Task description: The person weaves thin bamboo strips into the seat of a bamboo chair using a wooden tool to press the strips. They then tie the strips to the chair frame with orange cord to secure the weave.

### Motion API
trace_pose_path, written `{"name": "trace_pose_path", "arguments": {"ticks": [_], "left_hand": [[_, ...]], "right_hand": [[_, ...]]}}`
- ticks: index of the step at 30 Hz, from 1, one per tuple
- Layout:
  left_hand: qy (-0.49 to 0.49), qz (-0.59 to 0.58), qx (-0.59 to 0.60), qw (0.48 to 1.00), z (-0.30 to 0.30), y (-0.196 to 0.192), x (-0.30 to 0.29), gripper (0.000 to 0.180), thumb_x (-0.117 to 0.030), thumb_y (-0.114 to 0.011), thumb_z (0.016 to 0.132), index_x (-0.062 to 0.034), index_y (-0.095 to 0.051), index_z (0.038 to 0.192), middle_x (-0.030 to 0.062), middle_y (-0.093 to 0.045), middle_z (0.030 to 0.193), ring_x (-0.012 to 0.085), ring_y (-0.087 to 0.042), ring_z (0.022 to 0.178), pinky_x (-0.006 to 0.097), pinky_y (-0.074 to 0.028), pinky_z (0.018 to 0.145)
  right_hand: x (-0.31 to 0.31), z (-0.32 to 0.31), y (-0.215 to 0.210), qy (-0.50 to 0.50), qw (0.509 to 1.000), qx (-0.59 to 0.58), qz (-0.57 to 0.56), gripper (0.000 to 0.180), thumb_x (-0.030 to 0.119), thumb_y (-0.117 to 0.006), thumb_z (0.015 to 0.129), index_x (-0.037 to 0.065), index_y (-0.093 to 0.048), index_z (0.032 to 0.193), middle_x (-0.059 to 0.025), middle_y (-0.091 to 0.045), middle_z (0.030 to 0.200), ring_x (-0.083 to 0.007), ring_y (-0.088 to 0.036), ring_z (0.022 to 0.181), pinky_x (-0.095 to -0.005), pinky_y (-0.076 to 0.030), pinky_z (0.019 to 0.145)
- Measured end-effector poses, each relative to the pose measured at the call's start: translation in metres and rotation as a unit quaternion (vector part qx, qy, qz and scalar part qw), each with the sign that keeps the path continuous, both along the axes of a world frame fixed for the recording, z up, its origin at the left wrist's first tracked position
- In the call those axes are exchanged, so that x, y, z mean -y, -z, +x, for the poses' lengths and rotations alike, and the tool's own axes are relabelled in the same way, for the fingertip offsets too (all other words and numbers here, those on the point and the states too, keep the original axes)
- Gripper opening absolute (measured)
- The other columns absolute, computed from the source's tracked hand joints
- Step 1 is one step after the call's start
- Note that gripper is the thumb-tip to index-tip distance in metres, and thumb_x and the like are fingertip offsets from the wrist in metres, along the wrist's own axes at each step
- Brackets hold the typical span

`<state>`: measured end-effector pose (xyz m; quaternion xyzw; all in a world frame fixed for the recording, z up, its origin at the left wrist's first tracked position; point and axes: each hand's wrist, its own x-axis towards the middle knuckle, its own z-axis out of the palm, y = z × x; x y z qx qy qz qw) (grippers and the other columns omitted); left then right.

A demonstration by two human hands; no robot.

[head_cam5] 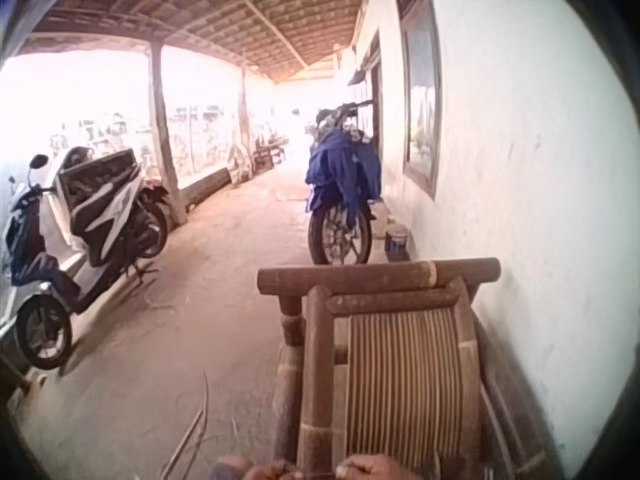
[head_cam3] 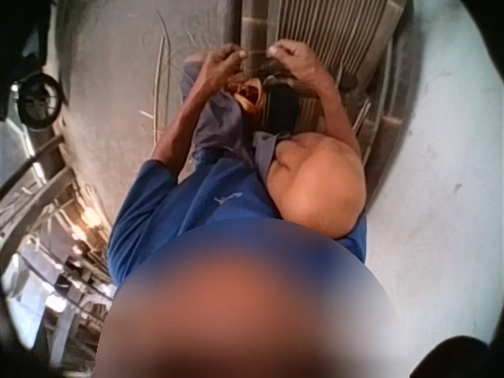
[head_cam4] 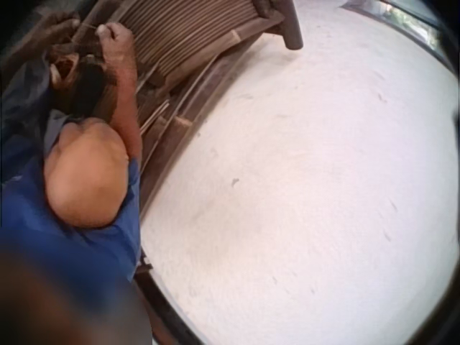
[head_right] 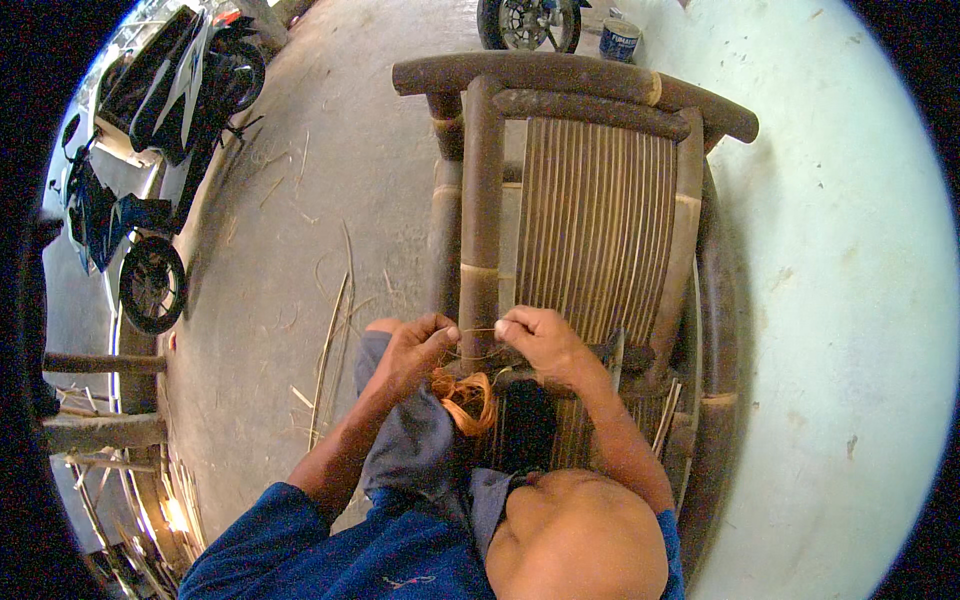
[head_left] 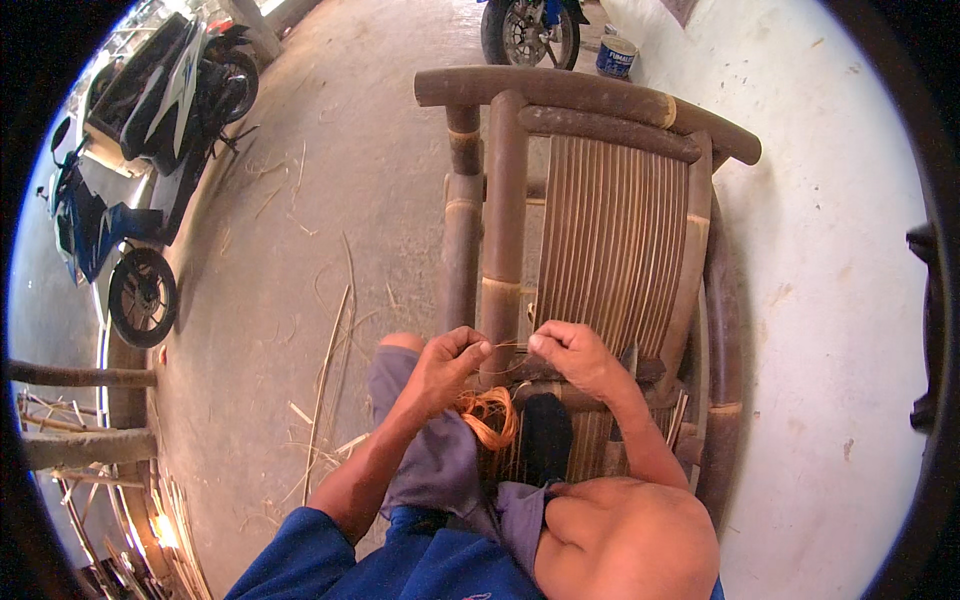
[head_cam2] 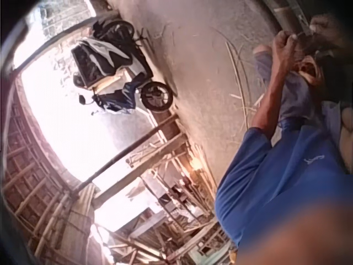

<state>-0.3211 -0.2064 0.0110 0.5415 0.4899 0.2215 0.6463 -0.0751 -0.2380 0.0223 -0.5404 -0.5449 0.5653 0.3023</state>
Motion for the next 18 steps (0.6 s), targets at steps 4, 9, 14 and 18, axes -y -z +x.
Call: {"name": "trace_pose_path", "arguments": {"ticks": [4, 9, 14, 18], "left_hand": [[0.005, -0.01, 0.01, 1.0, -0.006, 0.004, 0.001, 0.026, -0.028, -0.065, 0.104, -0.0025, -0.065, 0.097, -0.006, -0.056, 0.082, 0.0049, -0.047, 0.077, 0.026, -0.041, 0.066], [-0.004, -0.019, 0.001, 1.0, -0.007, 0.007, 0.004, 0.026, -0.029, -0.065, 0.104, -0.0041, -0.065, 0.098, -0.0068, -0.056, 0.083, 0.0046, -0.048, 0.077, 0.025, -0.04, 0.065], [-0.036, -0.068, 0.06, 0.995, -0.009, 0.012, 0.007, 0.026, -0.031, -0.064, 0.105, -0.0055, -0.065, 0.1, -0.0076, -0.055, 0.083, 0.0037, -0.047, 0.075, 0.024, -0.039, 0.065], [-0.034, -0.062, 0.044, 0.997, -0.009, 0.017, 0.01, 0.026, -0.031, -0.064, 0.105, -0.0055, -0.065, 0.1, -0.0081, -0.054, 0.082, 0.0036, -0.046, 0.074, 0.024, -0.038, 0.064]], "right_hand": [[0.002, 0.013, -0.003, 0.037, 0.999, 0.033, 0.01, 0.03, 0.03, -0.063, 0.104, 0.001, -0.069, 0.1, -0.0001, -0.06, 0.079, -0.0091, -0.053, 0.075, -0.0301, -0.047, 0.069], [0.002, 0.014, -0.006, 0.059, 0.993, 0.1, 0.012, 0.028, 0.026, -0.064, 0.102, -0.002, -0.068, 0.103, -0.0084, -0.064, 0.077, -0.0136, -0.059, 0.075, -0.0347, -0.051, 0.071], [0.006, 0.007, -0.009, 0.071, 0.99, 0.118, 0.042, 0.029, 0.027, -0.065, 0.102, -0.001, -0.067, 0.107, -0.0089, -0.063, 0.077, -0.0137, -0.058, 0.072, -0.0347, -0.05, 0.069], [0.01, -0.001, -0.008, 0.104, 0.988, 0.082, 0.081, 0.033, 0.03, -0.064, 0.102, -0.001, -0.067, 0.114, -0.0094, -0.063, 0.077, -0.0148, -0.059, 0.072, -0.0347, -0.051, 0.07]]}}
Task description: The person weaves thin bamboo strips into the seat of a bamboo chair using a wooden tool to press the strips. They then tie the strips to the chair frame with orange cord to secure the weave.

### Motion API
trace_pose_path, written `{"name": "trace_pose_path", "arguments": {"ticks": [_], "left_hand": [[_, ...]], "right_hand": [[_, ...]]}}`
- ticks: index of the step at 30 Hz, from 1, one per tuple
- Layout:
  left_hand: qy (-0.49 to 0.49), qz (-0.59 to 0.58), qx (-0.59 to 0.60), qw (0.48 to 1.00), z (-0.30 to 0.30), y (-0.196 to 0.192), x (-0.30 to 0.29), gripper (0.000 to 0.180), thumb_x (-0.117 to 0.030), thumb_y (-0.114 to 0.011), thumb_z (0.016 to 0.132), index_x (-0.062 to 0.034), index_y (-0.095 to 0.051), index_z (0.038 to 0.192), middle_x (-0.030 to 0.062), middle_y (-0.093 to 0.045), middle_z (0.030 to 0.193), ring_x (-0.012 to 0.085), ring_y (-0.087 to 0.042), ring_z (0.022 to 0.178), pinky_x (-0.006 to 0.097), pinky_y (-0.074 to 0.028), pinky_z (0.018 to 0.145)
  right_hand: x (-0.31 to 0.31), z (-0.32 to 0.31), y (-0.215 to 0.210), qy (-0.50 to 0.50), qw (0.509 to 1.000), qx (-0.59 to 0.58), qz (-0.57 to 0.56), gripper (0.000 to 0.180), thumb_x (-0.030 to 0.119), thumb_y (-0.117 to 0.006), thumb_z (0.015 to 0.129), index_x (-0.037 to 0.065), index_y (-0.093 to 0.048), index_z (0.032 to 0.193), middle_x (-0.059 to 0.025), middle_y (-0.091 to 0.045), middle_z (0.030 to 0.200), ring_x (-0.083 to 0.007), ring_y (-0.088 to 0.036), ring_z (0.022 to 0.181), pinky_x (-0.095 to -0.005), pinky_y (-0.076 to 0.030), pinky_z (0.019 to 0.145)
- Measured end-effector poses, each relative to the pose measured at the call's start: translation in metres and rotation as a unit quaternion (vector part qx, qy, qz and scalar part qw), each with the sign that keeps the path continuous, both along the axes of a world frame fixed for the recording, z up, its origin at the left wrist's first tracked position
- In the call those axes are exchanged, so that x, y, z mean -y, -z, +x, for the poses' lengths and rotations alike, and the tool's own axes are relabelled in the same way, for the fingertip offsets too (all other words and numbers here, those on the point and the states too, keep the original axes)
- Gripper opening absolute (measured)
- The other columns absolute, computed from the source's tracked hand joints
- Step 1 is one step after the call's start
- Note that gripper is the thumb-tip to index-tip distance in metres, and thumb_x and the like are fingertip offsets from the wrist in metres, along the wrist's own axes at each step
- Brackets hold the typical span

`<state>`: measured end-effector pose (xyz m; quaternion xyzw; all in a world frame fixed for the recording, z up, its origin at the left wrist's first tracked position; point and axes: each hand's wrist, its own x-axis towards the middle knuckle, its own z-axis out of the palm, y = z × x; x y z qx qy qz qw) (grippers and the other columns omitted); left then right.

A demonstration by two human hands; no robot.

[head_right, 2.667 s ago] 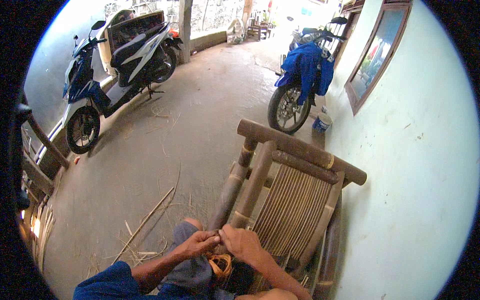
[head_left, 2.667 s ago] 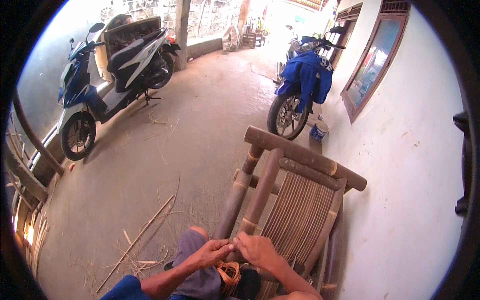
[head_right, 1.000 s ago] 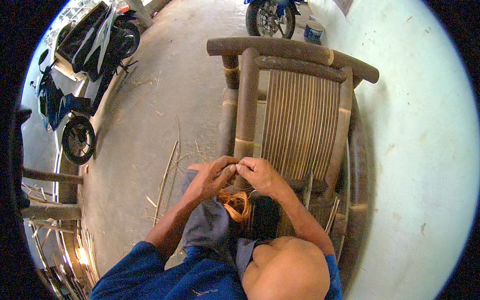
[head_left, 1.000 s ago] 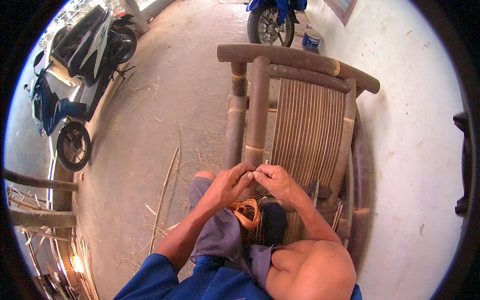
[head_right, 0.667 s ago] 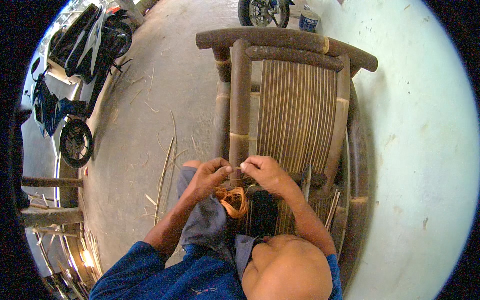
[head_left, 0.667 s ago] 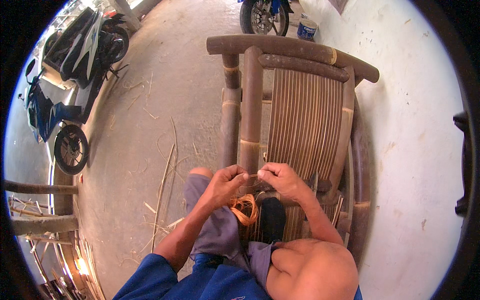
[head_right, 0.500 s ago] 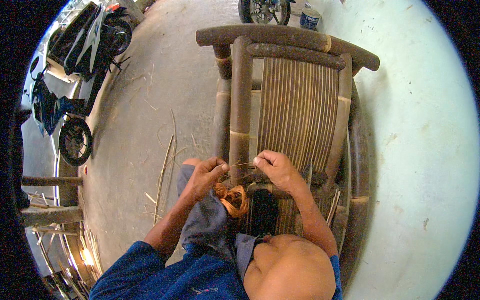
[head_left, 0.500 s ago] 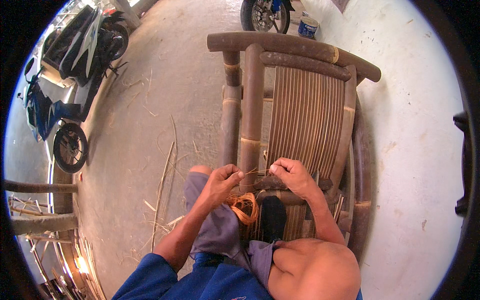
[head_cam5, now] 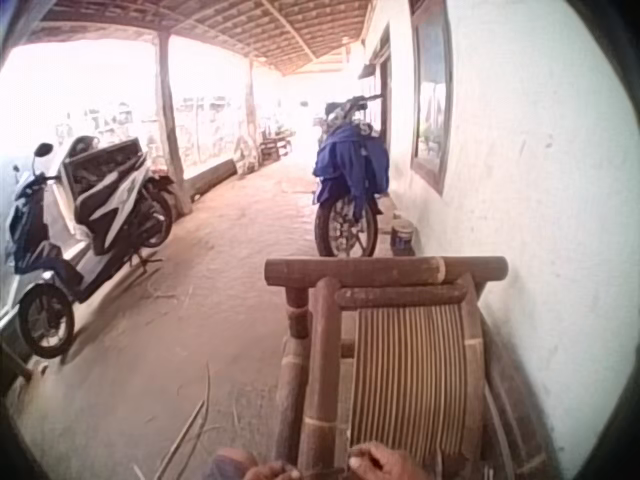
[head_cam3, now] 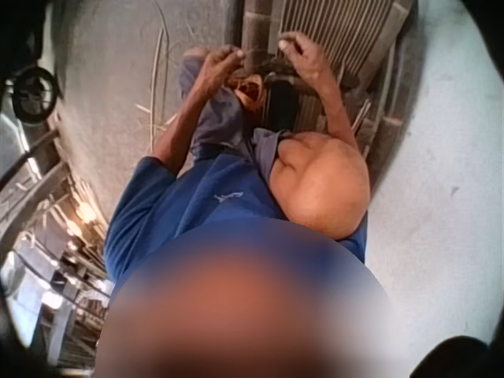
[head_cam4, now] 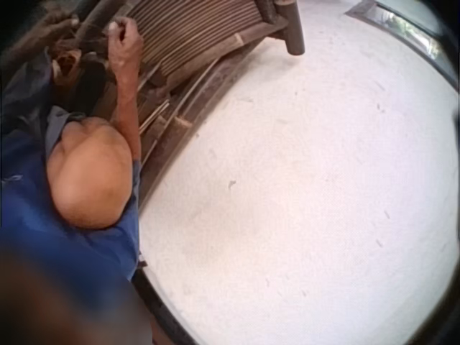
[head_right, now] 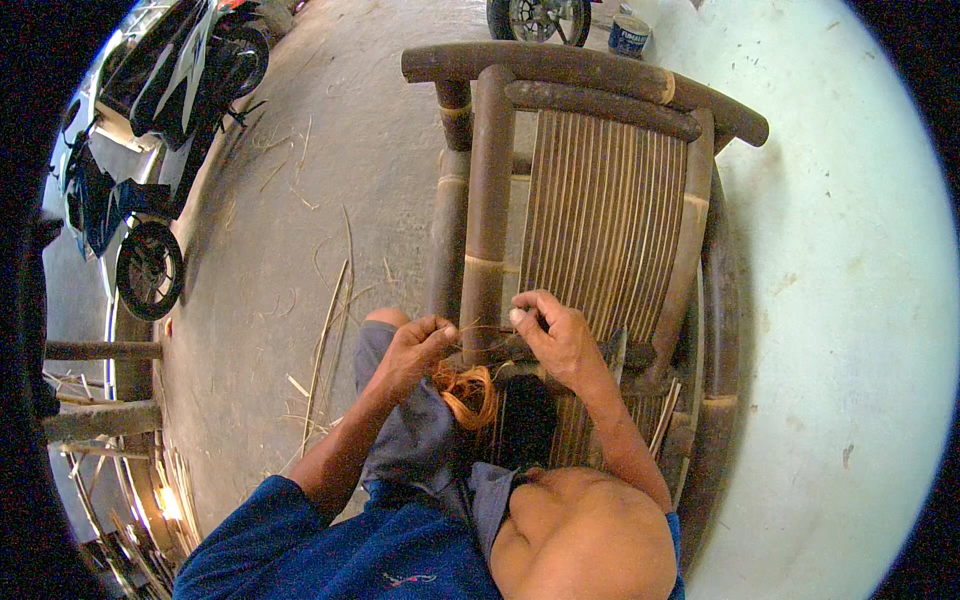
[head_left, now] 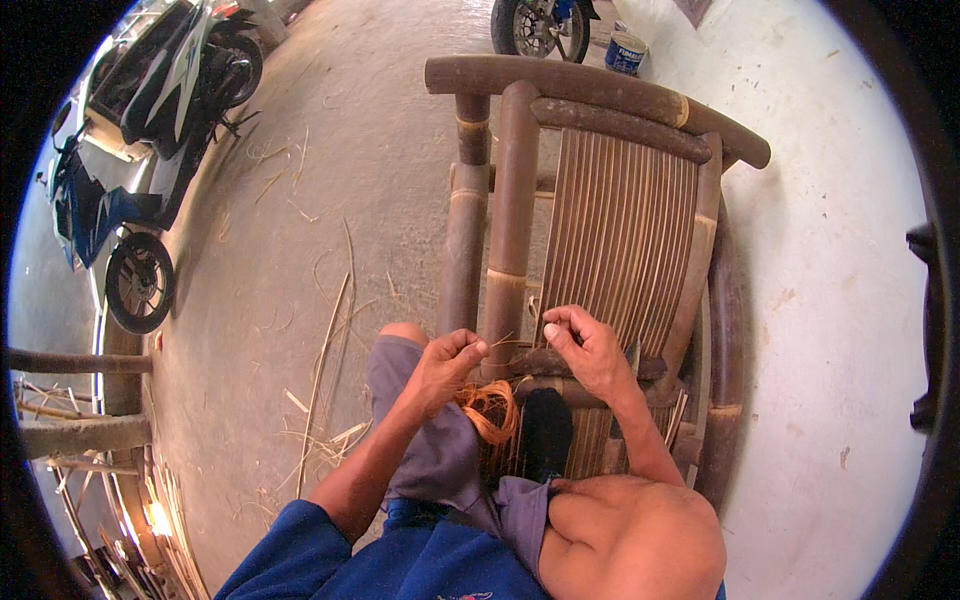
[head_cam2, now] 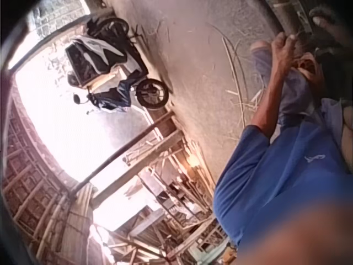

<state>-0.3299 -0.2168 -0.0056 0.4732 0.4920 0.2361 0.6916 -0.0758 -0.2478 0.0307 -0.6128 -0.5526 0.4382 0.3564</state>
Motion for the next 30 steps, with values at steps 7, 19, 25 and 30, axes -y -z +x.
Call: {"name": "trace_pose_path", "arguments": {"ticks": [7, 19, 25, 30], "left_hand": [[-0.008, -0.007, 0.015, 1.0, -0.002, 0.002, 0.003, 0.027, -0.032, -0.063, 0.105, -0.0053, -0.065, 0.102, -0.0079, -0.053, 0.081, 0.0031, -0.045, 0.072, 0.023, -0.037, 0.062], [-0.036, -0.049, 0.065, 0.996, -0.002, 0.015, 0.01, 0.025, -0.032, -0.06, 0.107, -0.0087, -0.063, 0.1, -0.0092, -0.05, 0.078, 0.0024, -0.042, 0.066, 0.022, -0.034, 0.058], [-0.108, -0.18, 0.159, 0.965, -0.003, 0.016, 0.016, 0.023, -0.032, -0.059, 0.107, -0.0124, -0.058, 0.095, -0.0093, -0.041, 0.07, 0.003, -0.035, 0.055, 0.021, -0.029, 0.048], [-0.164, -0.193, 0.137, 0.958, 0.006, 0.027, 0.023, 0.024, -0.031, -0.058, 0.107, -0.0123, -0.057, 0.092, -0.0093, -0.04, 0.067, 0.0033, -0.034, 0.053, 0.022, -0.028, 0.047]], "right_hand": [[0.004, -0.003, 0.005, -0.085, 0.995, 0.029, -0.031, 0.034, 0.031, -0.063, 0.104, -0.001, -0.069, 0.112, -0.005, -0.065, 0.082, -0.0133, -0.059, 0.077, -0.0338, -0.05, 0.071], [0.01, -0.008, 0.012, -0.082, 0.993, 0.046, -0.069, 0.029, 0.028, -0.062, 0.102, -0.001, -0.066, 0.105, -0.0186, -0.069, 0.084, -0.0302, -0.069, 0.079, -0.0425, -0.052, 0.073], [0.013, -0.016, 0.01, -0.106, 0.99, 0.075, -0.058, 0.029, 0.029, -0.061, 0.102, 0.0, -0.066, 0.103, -0.022, -0.069, 0.086, -0.0387, -0.07, 0.082, -0.0454, -0.053, 0.072], [0.022, -0.028, 0.006, -0.188, 0.979, 0.074, -0.017, 0.028, 0.026, -0.062, 0.103, -0.002, -0.064, 0.103, -0.0164, -0.066, 0.078, -0.024, -0.067, 0.074, -0.0386, -0.052, 0.069]]}}
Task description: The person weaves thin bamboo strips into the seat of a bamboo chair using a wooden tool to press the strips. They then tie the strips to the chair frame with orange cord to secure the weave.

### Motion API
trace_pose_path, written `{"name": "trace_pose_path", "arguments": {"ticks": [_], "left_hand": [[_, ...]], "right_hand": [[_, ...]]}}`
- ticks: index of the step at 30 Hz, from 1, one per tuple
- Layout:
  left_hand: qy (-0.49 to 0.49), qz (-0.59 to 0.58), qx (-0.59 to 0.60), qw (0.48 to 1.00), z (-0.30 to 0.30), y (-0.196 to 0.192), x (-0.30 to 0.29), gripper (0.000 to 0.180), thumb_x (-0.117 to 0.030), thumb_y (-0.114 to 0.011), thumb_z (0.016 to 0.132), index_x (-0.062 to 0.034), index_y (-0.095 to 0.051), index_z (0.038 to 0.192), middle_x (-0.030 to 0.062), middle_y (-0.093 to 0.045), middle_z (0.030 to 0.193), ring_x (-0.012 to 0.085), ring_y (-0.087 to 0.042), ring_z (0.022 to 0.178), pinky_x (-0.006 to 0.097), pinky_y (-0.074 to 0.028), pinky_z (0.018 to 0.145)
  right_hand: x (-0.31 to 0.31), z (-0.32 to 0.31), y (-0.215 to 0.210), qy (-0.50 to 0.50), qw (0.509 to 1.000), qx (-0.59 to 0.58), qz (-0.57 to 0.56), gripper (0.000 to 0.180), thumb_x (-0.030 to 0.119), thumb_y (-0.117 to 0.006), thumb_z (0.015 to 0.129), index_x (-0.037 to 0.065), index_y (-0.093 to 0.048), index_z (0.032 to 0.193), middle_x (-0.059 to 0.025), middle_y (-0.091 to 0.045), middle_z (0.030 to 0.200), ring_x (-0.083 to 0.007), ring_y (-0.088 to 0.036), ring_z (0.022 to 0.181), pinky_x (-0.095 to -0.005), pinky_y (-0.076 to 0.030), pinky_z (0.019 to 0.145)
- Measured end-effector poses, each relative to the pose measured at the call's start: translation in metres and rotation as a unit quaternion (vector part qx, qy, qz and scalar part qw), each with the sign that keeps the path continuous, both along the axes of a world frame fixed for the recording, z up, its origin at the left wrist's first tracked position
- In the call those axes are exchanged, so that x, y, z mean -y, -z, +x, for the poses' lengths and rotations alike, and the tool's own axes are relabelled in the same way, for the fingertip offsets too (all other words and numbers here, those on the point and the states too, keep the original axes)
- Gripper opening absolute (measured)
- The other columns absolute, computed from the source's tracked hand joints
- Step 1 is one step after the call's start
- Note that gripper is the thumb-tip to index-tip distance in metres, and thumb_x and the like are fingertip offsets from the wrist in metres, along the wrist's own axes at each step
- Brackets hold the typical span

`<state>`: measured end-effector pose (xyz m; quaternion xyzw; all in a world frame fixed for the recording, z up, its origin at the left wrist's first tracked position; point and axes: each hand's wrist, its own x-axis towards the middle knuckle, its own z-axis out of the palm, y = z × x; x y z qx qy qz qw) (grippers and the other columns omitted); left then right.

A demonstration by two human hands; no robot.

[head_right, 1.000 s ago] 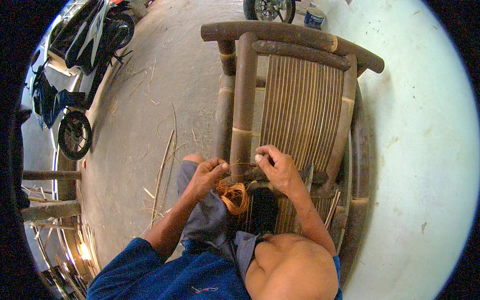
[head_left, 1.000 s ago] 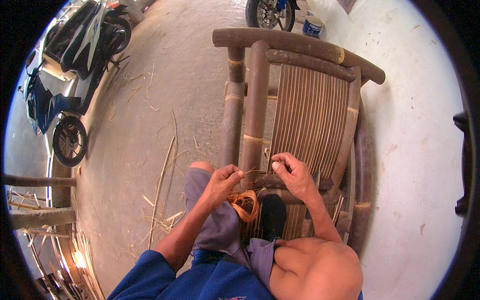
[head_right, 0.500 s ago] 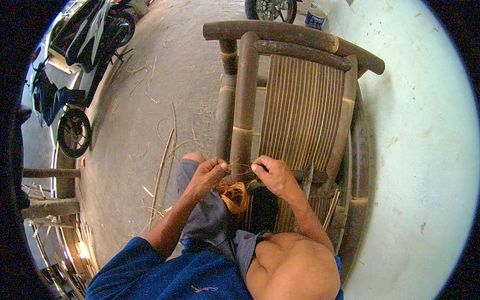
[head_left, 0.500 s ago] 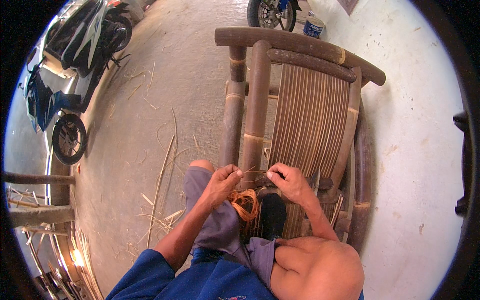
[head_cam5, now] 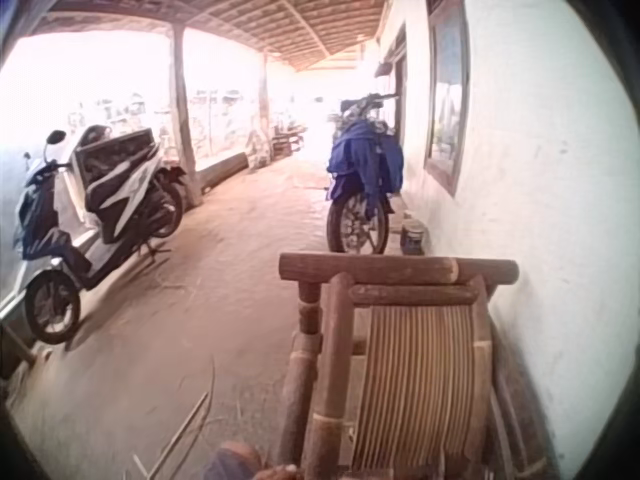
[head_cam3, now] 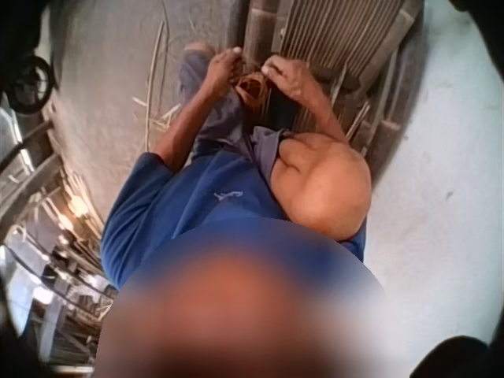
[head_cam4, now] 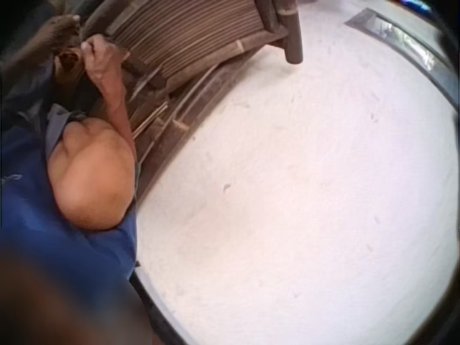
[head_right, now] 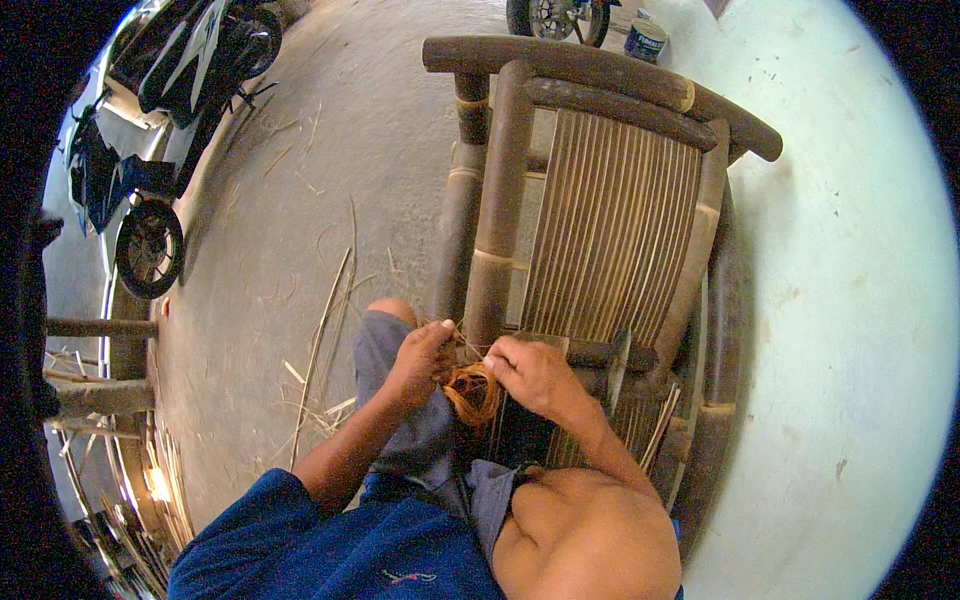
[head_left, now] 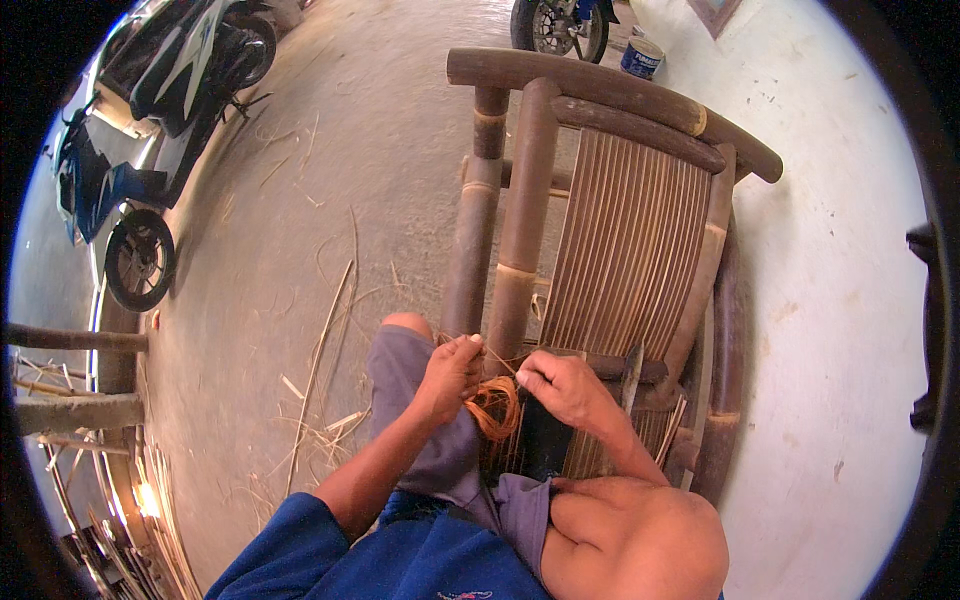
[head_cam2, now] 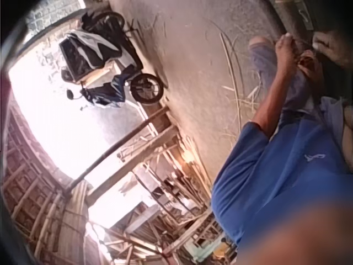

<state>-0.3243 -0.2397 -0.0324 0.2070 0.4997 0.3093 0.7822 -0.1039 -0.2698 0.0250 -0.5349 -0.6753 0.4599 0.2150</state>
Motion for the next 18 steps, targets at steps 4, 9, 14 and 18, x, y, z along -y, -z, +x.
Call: {"name": "trace_pose_path", "arguments": {"ticks": [4, 9, 14, 18], "left_hand": [[0.021, 0.055, -0.061, 0.996, 0.004, 0.018, 0.005, 0.028, -0.033, -0.057, 0.108, -0.0069, -0.063, 0.101, -0.0008, -0.062, 0.08, 0.0092, -0.056, 0.066, 0.026, -0.045, 0.058], [0.024, 0.064, -0.059, 0.996, 0.0, 0.03, 0.007, 0.031, -0.033, -0.057, 0.108, -0.0031, -0.064, 0.104, 0.0028, -0.067, 0.088, 0.0106, -0.061, 0.072, 0.027, -0.05, 0.063], [-0.016, 0.052, -0.008, 0.999, 0.003, 0.015, 0.006, 0.028, -0.034, -0.058, 0.107, -0.0063, -0.062, 0.102, -0.0021, -0.055, 0.077, 0.0074, -0.051, 0.063, 0.025, -0.041, 0.056], [-0.005, 0.049, -0.036, 0.998, 0.007, -0.002, 0.005, 0.027, -0.033, -0.059, 0.107, -0.0074, -0.06, 0.099, -0.0031, -0.055, 0.075, 0.0057, -0.051, 0.063, 0.024, -0.041, 0.054]], "right_hand": [[0.006, -0.008, -0.002, -0.068, 0.997, 0.023, 0.004, 0.027, 0.027, -0.064, 0.101, 0.0, -0.066, 0.101, -0.0214, -0.067, 0.082, -0.0359, -0.069, 0.077, -0.0444, -0.052, 0.069], [0.01, -0.01, -0.003, -0.123, 0.992, -0.009, -0.017, 0.027, 0.028, -0.064, 0.101, 0.002, -0.067, 0.099, -0.0197, -0.068, 0.083, -0.037, -0.069, 0.078, -0.0449, -0.052, 0.07], [0.005, -0.009, -0.002, -0.034, 0.998, 0.035, -0.029, 0.03, 0.031, -0.063, 0.102, 0.001, -0.068, 0.101, -0.0186, -0.07, 0.085, -0.0325, -0.07, 0.08, -0.0431, -0.053, 0.071], [0.002, -0.007, -0.002, 0.044, 0.999, 0.001, 0.018, 0.026, 0.028, -0.063, 0.101, 0.002, -0.067, 0.101, -0.0225, -0.069, 0.089, -0.0418, -0.069, 0.085, -0.0475, -0.054, 0.073]]}}
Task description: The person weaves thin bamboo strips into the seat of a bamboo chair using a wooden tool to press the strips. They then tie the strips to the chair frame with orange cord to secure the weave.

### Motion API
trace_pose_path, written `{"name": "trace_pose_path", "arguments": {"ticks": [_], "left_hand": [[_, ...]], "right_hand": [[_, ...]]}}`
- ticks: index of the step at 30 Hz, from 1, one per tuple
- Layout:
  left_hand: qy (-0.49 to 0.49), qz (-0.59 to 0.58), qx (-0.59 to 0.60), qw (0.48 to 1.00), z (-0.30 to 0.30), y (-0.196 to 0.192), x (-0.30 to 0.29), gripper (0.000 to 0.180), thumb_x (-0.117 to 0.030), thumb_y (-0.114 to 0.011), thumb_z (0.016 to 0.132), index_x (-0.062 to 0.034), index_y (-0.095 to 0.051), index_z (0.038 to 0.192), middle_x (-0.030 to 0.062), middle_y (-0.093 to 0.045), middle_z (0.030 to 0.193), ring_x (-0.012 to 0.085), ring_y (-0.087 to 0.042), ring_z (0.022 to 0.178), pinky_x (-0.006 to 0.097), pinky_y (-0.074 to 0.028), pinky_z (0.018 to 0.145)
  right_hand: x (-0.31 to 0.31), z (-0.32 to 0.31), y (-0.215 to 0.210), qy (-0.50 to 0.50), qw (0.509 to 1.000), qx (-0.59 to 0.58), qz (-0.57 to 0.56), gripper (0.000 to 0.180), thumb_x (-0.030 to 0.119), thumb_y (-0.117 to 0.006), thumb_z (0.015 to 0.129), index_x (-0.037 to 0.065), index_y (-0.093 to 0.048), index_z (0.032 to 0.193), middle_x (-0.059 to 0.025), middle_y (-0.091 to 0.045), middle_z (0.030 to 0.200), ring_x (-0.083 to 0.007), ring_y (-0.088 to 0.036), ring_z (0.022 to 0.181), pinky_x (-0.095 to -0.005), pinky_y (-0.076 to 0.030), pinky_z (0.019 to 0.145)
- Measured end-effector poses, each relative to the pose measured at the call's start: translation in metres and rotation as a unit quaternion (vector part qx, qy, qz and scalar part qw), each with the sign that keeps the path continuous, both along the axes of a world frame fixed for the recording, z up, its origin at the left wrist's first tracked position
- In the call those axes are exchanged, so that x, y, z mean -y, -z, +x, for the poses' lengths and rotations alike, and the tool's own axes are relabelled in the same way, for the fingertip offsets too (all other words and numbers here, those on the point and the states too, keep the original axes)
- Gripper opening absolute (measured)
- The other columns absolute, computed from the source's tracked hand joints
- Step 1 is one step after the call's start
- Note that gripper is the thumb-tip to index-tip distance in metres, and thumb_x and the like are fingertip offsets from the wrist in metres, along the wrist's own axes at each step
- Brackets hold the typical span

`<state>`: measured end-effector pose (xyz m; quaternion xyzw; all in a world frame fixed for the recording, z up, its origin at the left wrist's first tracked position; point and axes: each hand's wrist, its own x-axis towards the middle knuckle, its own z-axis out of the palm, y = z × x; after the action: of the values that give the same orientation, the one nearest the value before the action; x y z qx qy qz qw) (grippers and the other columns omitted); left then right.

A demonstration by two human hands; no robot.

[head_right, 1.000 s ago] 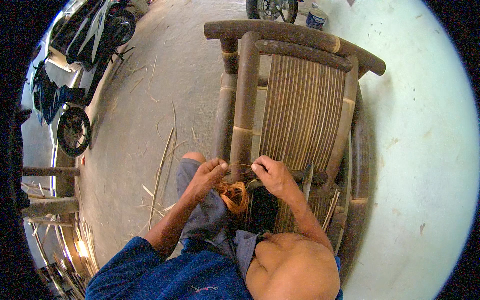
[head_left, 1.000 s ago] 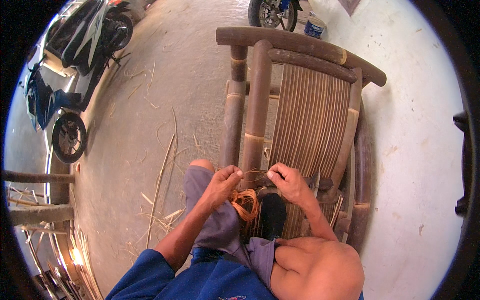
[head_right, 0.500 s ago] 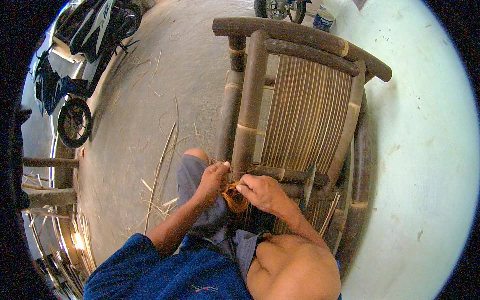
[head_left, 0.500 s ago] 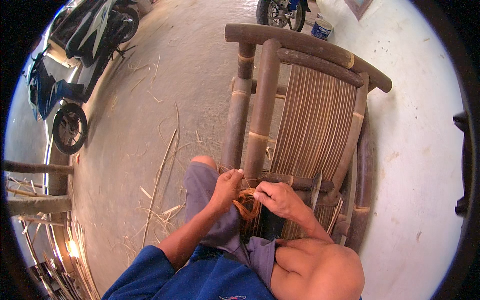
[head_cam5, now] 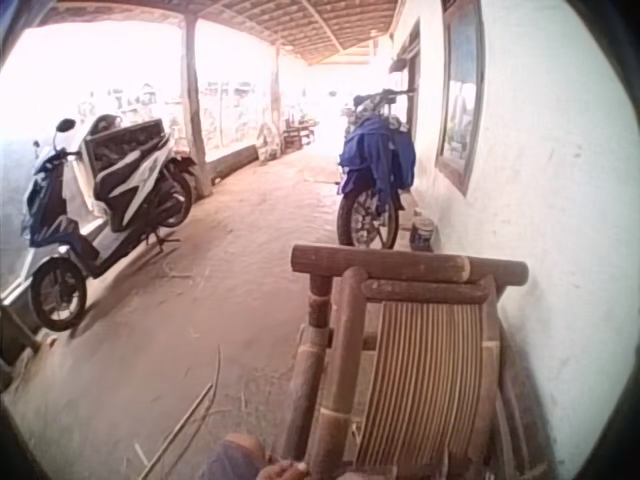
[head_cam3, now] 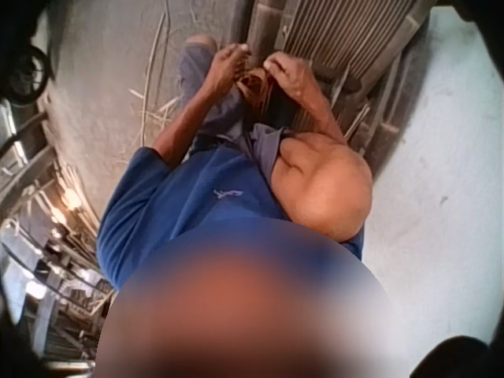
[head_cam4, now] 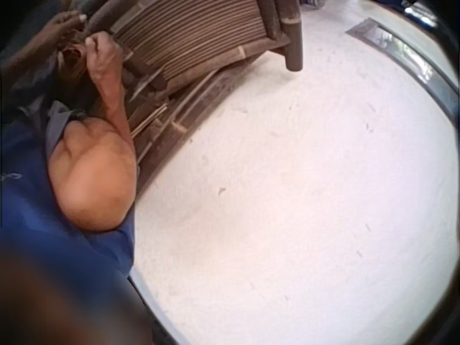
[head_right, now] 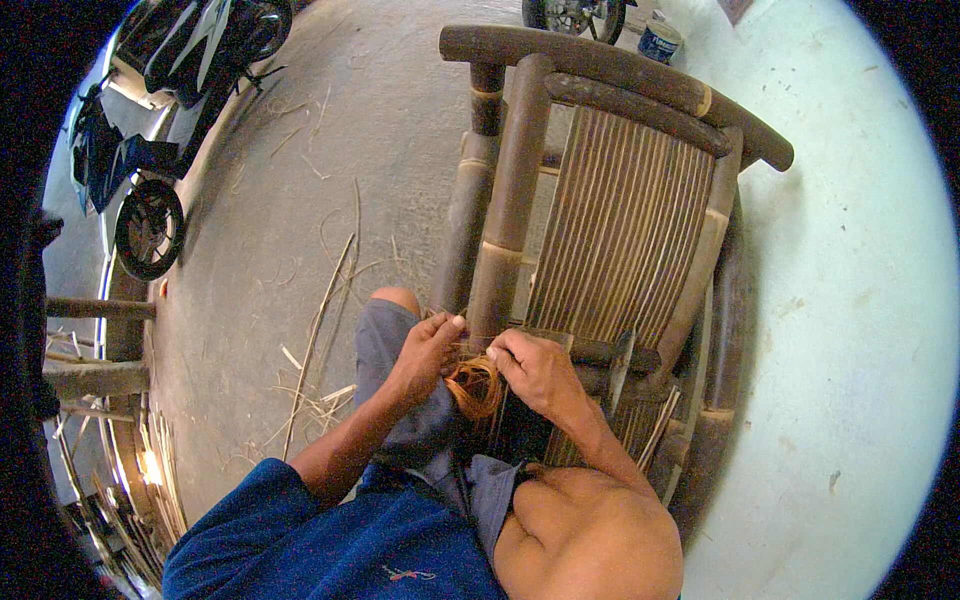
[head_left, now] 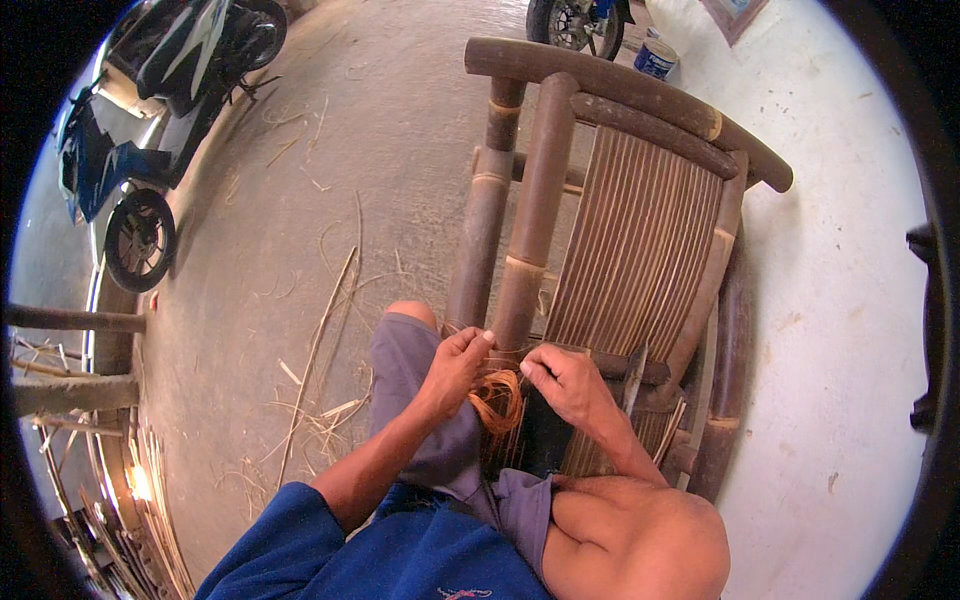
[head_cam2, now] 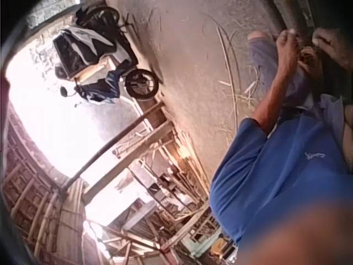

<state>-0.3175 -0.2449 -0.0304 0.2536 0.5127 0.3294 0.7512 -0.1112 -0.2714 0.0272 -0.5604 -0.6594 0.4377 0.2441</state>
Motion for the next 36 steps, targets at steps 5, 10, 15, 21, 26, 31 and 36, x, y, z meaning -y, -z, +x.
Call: {"name": "trace_pose_path", "arguments": {"ticks": [5, 10, 15, 21, 26, 31, 36], "left_hand": [[0.113, 0.107, -0.087, 0.984, -0.006, -0.004, -0.003, 0.031, -0.032, -0.06, 0.107, -0.0021, -0.067, 0.105, 0.0019, -0.065, 0.086, 0.0079, -0.059, 0.077, 0.026, -0.048, 0.067], [0.192, 0.139, -0.124, 0.964, -0.005, -0.001, 0.0, 0.038, -0.033, -0.061, 0.106, 0.0043, -0.072, 0.105, 0.0043, -0.069, 0.087, 0.0106, -0.06, 0.084, 0.03, -0.05, 0.075], [0.241, 0.175, -0.124, 0.947, -0.003, -0.005, 0.0, 0.038, -0.032, -0.061, 0.106, 0.0049, -0.071, 0.109, 0.0064, -0.069, 0.087, 0.0125, -0.061, 0.086, 0.033, -0.051, 0.078], [0.234, 0.203, -0.138, 0.941, -0.004, -0.009, 0.0, 0.038, -0.031, -0.059, 0.106, 0.0053, -0.07, 0.11, 0.0085, -0.069, 0.088, 0.0135, -0.061, 0.085, 0.034, -0.052, 0.078], [0.246, 0.208, -0.138, 0.937, -0.006, -0.009, -0.003, 0.038, -0.031, -0.058, 0.107, 0.0039, -0.069, 0.114, 0.0119, -0.071, 0.093, 0.0162, -0.064, 0.089, 0.036, -0.052, 0.08], [0.16, 0.326, -0.251, 0.897, -0.005, -0.024, -0.016, 0.036, -0.031, -0.057, 0.106, 0.0025, -0.067, 0.116, 0.0201, -0.072, 0.106, 0.0297, -0.069, 0.097, 0.041, -0.053, 0.085], [0.238, 0.463, -0.235, 0.821, 0.01, -0.04, -0.037, 0.033, -0.027, -0.059, 0.104, 0.0023, -0.066, 0.115, 0.0215, -0.071, 0.102, 0.0336, -0.069, 0.092, 0.042, -0.053, 0.084]], "right_hand": [[-0.003, 0.001, 0.005, 0.084, 0.995, -0.004, 0.056, 0.027, 0.024, -0.063, 0.104, -0.003, -0.065, 0.103, -0.0133, -0.066, 0.086, -0.0239, -0.064, 0.076, -0.037, -0.052, 0.07], [-0.01, 0.004, 0.019, 0.087, 0.986, 0.018, 0.141, 0.026, 0.023, -0.062, 0.105, -0.003, -0.065, 0.104, -0.0123, -0.066, 0.094, -0.0229, -0.065, 0.082, -0.0352, -0.052, 0.072], [-0.012, 0.005, 0.03, 0.057, 0.99, -0.014, 0.127, 0.026, 0.022, -0.063, 0.104, -0.003, -0.066, 0.106, -0.0125, -0.067, 0.096, -0.0227, -0.066, 0.084, -0.0343, -0.053, 0.073], [-0.008, 0.007, 0.03, 0.033, 0.999, -0.02, 0.003, 0.028, 0.026, -0.063, 0.104, -0.002, -0.068, 0.106, -0.0106, -0.065, 0.079, -0.018, -0.065, 0.076, -0.0347, -0.052, 0.069], [-0.006, 0.007, 0.029, 0.033, 0.999, -0.025, -0.028, 0.03, 0.028, -0.061, 0.105, -0.001, -0.064, 0.101, -0.0101, -0.062, 0.074, -0.0177, -0.06, 0.069, -0.0371, -0.05, 0.065], [-0.009, 0.008, 0.03, 0.012, 1.0, 0.011, 0.022, 0.031, 0.027, -0.058, 0.106, -0.002, -0.058, 0.095, -0.0149, -0.059, 0.072, -0.0247, -0.058, 0.063, -0.0414, -0.046, 0.061], [-0.018, 0.011, 0.023, 0.004, 0.999, 0.042, 0.018, 0.03, 0.024, -0.058, 0.105, -0.004, -0.057, 0.097, -0.0193, -0.057, 0.072, -0.0253, -0.059, 0.063, -0.0422, -0.046, 0.061]]}}
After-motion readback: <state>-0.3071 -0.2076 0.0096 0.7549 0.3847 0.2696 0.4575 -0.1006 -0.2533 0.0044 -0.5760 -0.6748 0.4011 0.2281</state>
